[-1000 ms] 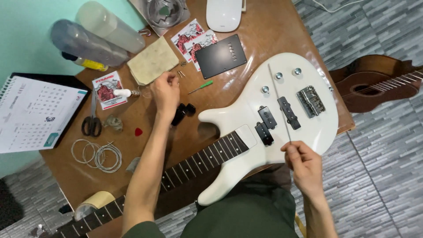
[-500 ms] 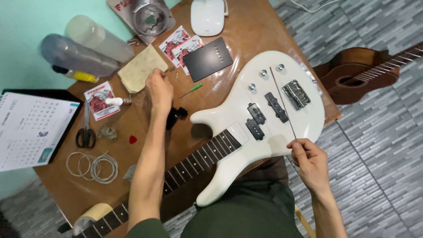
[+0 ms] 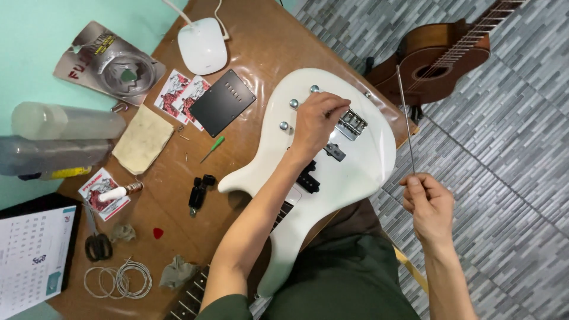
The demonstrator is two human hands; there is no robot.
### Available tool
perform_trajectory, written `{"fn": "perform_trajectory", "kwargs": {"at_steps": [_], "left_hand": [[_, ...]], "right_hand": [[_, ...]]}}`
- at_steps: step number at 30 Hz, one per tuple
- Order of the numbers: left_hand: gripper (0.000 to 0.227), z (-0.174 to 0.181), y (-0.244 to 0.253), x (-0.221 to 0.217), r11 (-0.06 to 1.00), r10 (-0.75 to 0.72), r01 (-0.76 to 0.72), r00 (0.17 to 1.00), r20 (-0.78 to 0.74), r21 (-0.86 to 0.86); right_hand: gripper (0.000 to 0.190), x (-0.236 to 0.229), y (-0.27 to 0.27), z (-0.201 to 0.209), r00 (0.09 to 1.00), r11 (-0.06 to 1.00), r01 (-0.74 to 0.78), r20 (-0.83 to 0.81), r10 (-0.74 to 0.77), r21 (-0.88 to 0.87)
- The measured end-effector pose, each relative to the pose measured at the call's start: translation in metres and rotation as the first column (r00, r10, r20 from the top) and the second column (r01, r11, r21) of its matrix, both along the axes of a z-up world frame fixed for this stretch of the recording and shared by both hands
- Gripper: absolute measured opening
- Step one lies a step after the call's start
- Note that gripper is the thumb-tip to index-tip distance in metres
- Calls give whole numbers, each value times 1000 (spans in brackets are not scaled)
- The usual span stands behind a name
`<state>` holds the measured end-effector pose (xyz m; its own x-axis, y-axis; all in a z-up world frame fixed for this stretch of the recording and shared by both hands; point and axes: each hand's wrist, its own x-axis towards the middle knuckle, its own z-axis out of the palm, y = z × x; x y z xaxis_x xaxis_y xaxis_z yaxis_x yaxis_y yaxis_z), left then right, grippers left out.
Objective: The person strings a white electric guitar by threading a new string through the bridge and tuning peg. They use a screwdriver to adjust the bridge saddles and tighten the string, repeating the process for multiple strings.
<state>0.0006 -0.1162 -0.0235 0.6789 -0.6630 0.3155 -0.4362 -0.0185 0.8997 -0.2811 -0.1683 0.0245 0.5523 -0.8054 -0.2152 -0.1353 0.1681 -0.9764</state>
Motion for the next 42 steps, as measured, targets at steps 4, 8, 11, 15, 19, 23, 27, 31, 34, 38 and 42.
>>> {"fn": "perform_trajectory", "kwargs": {"at_steps": [4, 8, 11, 15, 19, 23, 27, 31, 34, 38, 42], "left_hand": [[14, -10, -6, 0, 1000, 19, -19, 1000, -1, 19], [12, -18, -6, -3, 999, 19, -22, 998, 61, 44], [10, -22, -5, -3, 998, 7, -13, 993, 116, 56], [9, -21, -4, -4, 995, -14, -7, 977, 212, 95], [13, -9, 0, -1, 992, -79, 51, 964, 253, 117], [25, -8, 6, 6, 977, -185, 174, 979, 85, 126], [28, -7, 11, 16, 940, -304, 297, 952, 22, 168], [21, -6, 11, 15, 955, -265, 265, 964, -20, 135], [20, -14, 7, 10, 970, -209, 204, 977, 30, 134], [17, -18, 3, 3, 988, -120, 112, 990, 71, 105], [12, -21, 0, 2, 993, -85, 75, 990, 110, 92]], "right_hand": [[26, -1, -1, -3, 1000, 1000, 0, -5, 0, 30], [26, -2, -1, -6, 1000, 999, -18, -17, 18, 30], [26, -1, -1, -6, 1000, 999, -18, -15, 19, 42], [24, -5, 0, -12, 1000, 998, -17, -14, 18, 66], [25, -3, 0, -3, 999, 998, -28, -29, 30, 61], [21, -12, -16, 5, 957, 978, -133, -276, 85, -163], [27, -15, -46, 37, 640, 778, -563, -743, 196, -280], [24, -16, -77, 74, 502, 334, -803, -862, -68, -494], [12, -4, -92, 109, 562, -35, -818, -786, -259, -573], [12, 6, -106, 123, 513, -180, -858, -824, -239, -481], [10, 16, -111, 122, 527, -195, -848, -824, -208, -493]]}}
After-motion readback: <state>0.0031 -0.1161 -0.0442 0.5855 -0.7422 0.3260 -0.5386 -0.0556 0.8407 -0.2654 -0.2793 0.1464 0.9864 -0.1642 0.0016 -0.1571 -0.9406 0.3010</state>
